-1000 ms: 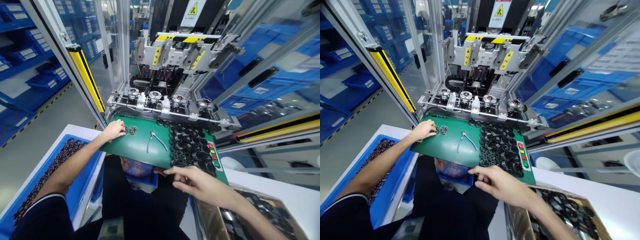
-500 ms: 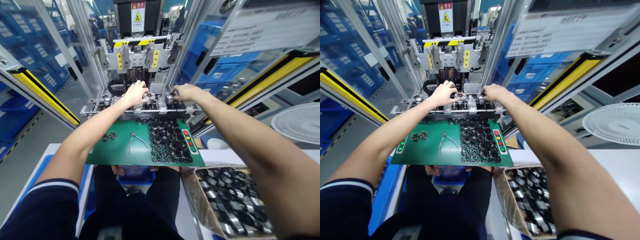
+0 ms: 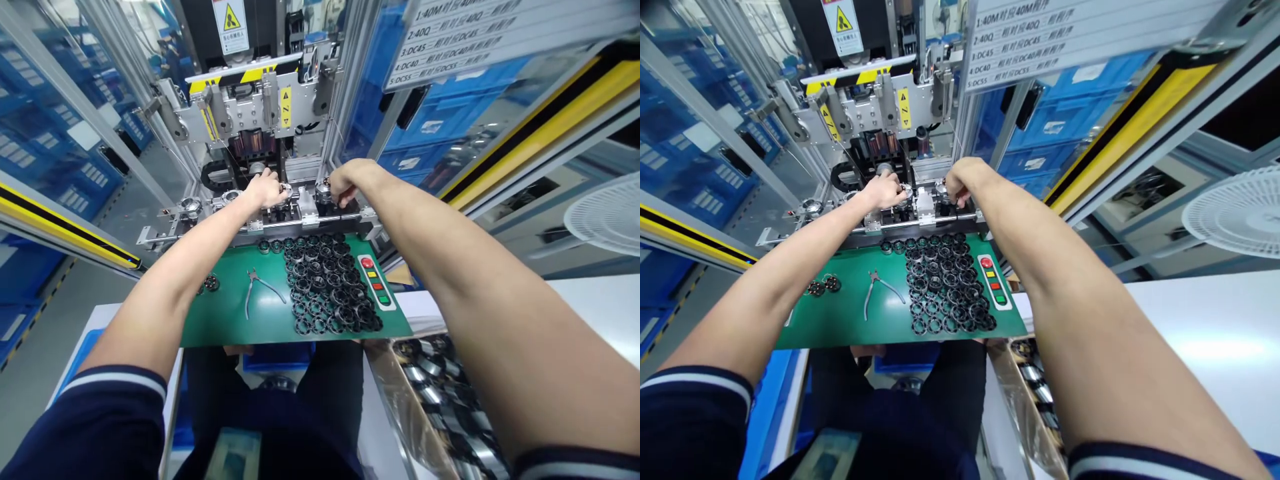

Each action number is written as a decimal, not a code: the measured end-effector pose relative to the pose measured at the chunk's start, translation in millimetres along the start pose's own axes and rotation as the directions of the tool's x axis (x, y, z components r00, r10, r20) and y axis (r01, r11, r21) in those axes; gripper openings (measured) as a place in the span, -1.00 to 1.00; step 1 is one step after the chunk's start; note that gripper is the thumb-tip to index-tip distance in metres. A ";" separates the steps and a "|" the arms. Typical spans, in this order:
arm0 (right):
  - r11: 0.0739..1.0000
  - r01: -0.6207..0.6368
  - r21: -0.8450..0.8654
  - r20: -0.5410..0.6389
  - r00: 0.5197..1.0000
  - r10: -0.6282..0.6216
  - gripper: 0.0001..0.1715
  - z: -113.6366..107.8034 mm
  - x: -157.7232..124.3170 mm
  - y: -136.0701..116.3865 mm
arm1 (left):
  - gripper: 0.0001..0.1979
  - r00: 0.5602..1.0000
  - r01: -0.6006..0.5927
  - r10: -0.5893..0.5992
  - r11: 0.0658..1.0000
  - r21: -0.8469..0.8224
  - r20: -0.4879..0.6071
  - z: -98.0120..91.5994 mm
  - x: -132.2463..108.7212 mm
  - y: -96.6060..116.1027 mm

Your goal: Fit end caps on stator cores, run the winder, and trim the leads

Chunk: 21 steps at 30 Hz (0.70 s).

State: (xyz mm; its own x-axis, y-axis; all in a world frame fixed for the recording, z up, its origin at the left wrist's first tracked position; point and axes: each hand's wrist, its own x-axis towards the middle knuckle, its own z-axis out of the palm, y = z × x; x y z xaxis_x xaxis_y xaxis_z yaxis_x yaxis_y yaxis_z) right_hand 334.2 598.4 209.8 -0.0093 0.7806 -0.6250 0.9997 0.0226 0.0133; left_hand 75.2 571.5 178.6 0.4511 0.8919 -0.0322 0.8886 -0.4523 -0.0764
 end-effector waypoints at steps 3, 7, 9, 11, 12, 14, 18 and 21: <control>0.999 0.034 -0.019 -0.037 0.999 -0.035 -0.12 -20.8 -13.7 2.9 | -0.35 1.000 0.006 -0.006 1.000 0.009 -0.011 2.6 0.7 4.3; 0.997 0.075 -0.034 -0.167 0.983 -0.079 -0.06 -55.1 -48.5 14.0 | -0.36 0.999 0.014 -0.013 1.000 0.015 -0.036 4.7 -1.3 10.0; 0.994 0.106 -0.040 -0.228 0.967 -0.113 -0.12 -57.7 -77.9 20.5 | -0.37 0.998 0.016 -0.015 1.000 0.018 -0.056 4.3 -3.6 12.9; 0.974 0.215 -0.066 -0.310 0.924 -0.225 -0.26 -37.8 -119.2 27.7 | -0.38 0.996 0.020 -0.018 1.000 0.020 -0.091 3.5 -7.1 15.5; 0.940 0.330 -0.091 -0.365 0.867 -0.340 -0.36 -17.6 -144.1 31.4 | -0.39 0.993 0.023 -0.021 1.000 0.019 -0.113 3.4 -9.2 16.4; 0.766 0.637 -0.085 -0.404 0.681 -0.611 -0.59 42.4 -197.6 37.7 | -0.40 0.987 0.035 -0.033 0.999 0.011 -0.155 4.6 -13.4 17.4; 0.318 0.888 0.332 -0.317 0.423 -0.849 -0.69 207.9 -283.0 44.6 | -0.45 0.981 0.055 -0.057 0.998 -0.018 -0.185 11.9 -19.4 19.4; 0.312 0.804 0.506 -0.300 0.504 -0.810 -0.73 320.4 -305.8 47.6 | -0.48 0.983 0.055 -0.058 0.998 -0.026 -0.176 12.9 -20.8 22.8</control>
State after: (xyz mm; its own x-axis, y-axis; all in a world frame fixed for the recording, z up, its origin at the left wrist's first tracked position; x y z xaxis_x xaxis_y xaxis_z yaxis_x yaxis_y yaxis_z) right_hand 392.4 160.6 151.5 -0.8216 0.5626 -0.0913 0.3170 0.3181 -0.8935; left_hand 85.0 542.7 164.7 0.4061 0.9017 0.1485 0.9138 -0.4029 -0.0525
